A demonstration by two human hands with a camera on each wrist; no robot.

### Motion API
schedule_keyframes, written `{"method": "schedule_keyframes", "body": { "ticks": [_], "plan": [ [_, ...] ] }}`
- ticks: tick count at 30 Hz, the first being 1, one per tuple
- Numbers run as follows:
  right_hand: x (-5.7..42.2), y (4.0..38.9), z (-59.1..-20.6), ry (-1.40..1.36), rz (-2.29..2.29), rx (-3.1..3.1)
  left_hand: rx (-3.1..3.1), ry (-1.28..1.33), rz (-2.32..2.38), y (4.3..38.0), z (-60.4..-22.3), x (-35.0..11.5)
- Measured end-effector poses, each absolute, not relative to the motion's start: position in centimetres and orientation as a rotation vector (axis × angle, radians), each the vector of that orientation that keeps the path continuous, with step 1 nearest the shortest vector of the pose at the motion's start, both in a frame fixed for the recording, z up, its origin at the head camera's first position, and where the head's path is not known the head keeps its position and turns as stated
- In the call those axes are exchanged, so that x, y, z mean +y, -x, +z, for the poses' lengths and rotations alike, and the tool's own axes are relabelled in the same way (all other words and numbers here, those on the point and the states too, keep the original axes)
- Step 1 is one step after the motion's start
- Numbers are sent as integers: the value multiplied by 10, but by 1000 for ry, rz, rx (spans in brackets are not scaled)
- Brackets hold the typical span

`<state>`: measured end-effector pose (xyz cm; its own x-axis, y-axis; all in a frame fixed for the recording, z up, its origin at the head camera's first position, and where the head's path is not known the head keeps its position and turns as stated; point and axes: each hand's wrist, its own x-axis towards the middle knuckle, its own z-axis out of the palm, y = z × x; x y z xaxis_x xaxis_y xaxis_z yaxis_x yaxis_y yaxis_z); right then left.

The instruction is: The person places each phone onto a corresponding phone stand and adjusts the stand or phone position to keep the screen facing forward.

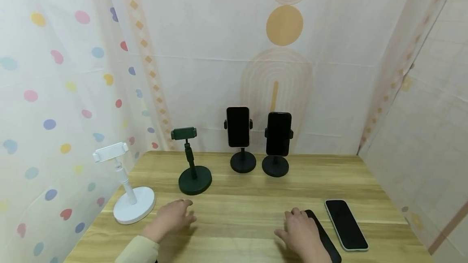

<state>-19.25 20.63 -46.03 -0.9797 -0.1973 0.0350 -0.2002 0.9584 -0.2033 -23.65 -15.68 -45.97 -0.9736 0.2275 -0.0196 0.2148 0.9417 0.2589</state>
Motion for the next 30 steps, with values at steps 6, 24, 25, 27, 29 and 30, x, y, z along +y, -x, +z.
{"method": "schedule_keyframes", "body": {
  "ticks": [6, 24, 25, 27, 29, 30],
  "plan": [
    [207, 191, -454, -325, 401, -3202, 3061, -309, 436, 245, -454, -160],
    [204, 190, -449, -332, 400, -3217, 3024, -220, 469, 282, -443, -181],
    [203, 190, -449, -331, 402, -3218, 3028, -215, 470, 284, -442, -181],
    [202, 190, -449, -328, 405, -3223, 3040, -206, 476, 288, -440, -183],
    [202, 189, -449, -322, 409, -3229, 3062, -200, 474, 292, -436, -184],
    [202, 189, -449, -319, 410, -3233, 3076, -202, 472, 295, -435, -184]
  ]
}}
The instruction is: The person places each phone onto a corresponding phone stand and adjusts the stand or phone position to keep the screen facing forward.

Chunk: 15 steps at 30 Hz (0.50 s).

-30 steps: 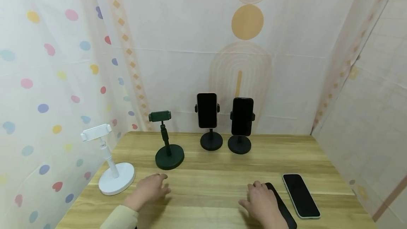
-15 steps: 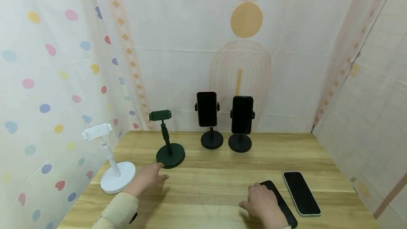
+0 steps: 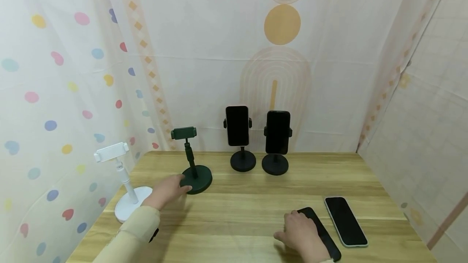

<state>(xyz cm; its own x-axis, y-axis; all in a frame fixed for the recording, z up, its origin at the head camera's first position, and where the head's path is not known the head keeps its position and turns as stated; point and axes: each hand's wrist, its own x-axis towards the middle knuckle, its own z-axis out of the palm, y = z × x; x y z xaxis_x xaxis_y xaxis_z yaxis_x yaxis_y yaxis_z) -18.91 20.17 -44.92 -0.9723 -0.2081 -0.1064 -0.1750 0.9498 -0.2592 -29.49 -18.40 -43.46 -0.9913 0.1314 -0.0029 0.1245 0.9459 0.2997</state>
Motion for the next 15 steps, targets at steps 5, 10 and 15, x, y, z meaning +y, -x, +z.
{"method": "schedule_keyframes", "body": {
  "ticks": [5, 10, 15],
  "plan": [
    [203, 189, -450, 277, -379, 2957, 3145, -205, 476, 310, -423, -184],
    [204, 190, -449, 279, -372, 2953, 3205, -161, 455, 326, -416, -187],
    [204, 190, -448, 278, -378, 2952, 3241, -102, 452, 340, -412, -188]
  ]
}}
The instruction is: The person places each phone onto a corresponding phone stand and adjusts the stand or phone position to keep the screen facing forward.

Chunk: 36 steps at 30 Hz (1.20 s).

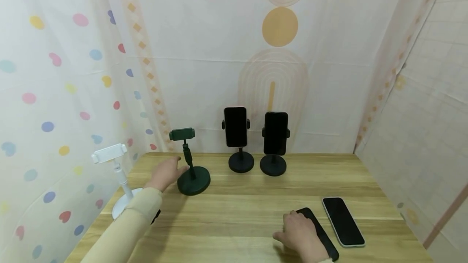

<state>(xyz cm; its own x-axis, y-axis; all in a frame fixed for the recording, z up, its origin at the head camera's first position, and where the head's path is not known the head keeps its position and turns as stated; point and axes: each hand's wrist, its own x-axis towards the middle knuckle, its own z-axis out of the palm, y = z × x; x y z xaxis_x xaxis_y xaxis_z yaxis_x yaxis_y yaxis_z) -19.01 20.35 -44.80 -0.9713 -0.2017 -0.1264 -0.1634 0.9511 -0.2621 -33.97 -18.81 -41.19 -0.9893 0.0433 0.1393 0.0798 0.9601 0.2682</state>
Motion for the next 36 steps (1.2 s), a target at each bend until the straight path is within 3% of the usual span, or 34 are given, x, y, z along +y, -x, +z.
{"method": "schedule_keyframes", "body": {
  "ticks": [21, 36],
  "plan": [
    [208, 191, -454, 283, -405, 2971, -2785, 108, -665, 360, -409, -176],
    [208, 191, -453, 266, -429, 2954, -2714, 155, -714, 355, -410, -166]
  ]
}}
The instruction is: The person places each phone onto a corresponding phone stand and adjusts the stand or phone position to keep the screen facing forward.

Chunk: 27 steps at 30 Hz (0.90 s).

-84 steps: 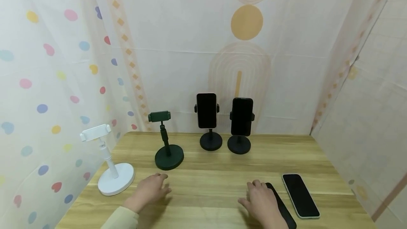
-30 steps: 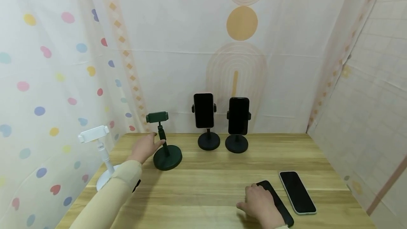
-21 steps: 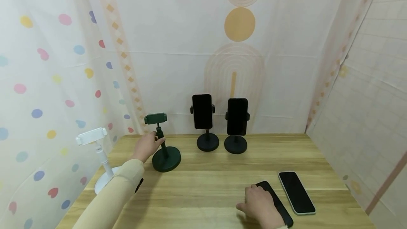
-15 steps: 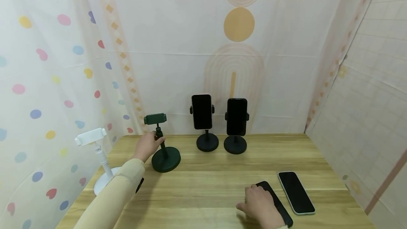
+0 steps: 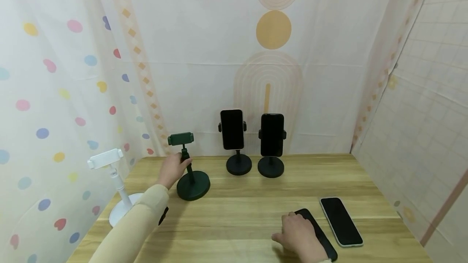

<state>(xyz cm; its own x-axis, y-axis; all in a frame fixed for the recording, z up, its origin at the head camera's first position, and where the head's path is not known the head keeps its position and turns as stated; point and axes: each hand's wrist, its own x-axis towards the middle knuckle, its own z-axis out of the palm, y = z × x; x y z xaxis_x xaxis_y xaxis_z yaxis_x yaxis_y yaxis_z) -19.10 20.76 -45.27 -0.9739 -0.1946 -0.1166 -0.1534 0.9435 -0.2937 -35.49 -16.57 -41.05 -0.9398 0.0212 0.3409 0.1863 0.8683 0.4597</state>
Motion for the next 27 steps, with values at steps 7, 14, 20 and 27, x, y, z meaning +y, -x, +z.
{"method": "schedule_keyframes", "body": {
  "ticks": [7, 14, 20, 27],
  "plan": [
    [208, 190, -452, 268, -438, 2949, -2674, 213, -745, 348, -413, -150],
    [207, 188, -450, 276, -429, 2961, -2680, 260, -765, 340, -413, -129],
    [207, 187, -450, 260, -428, 2950, -2703, 308, -794, 332, -413, -111],
    [207, 186, -449, 266, -417, 2955, -2718, 359, -784, 325, -414, -89]
  ]
}}
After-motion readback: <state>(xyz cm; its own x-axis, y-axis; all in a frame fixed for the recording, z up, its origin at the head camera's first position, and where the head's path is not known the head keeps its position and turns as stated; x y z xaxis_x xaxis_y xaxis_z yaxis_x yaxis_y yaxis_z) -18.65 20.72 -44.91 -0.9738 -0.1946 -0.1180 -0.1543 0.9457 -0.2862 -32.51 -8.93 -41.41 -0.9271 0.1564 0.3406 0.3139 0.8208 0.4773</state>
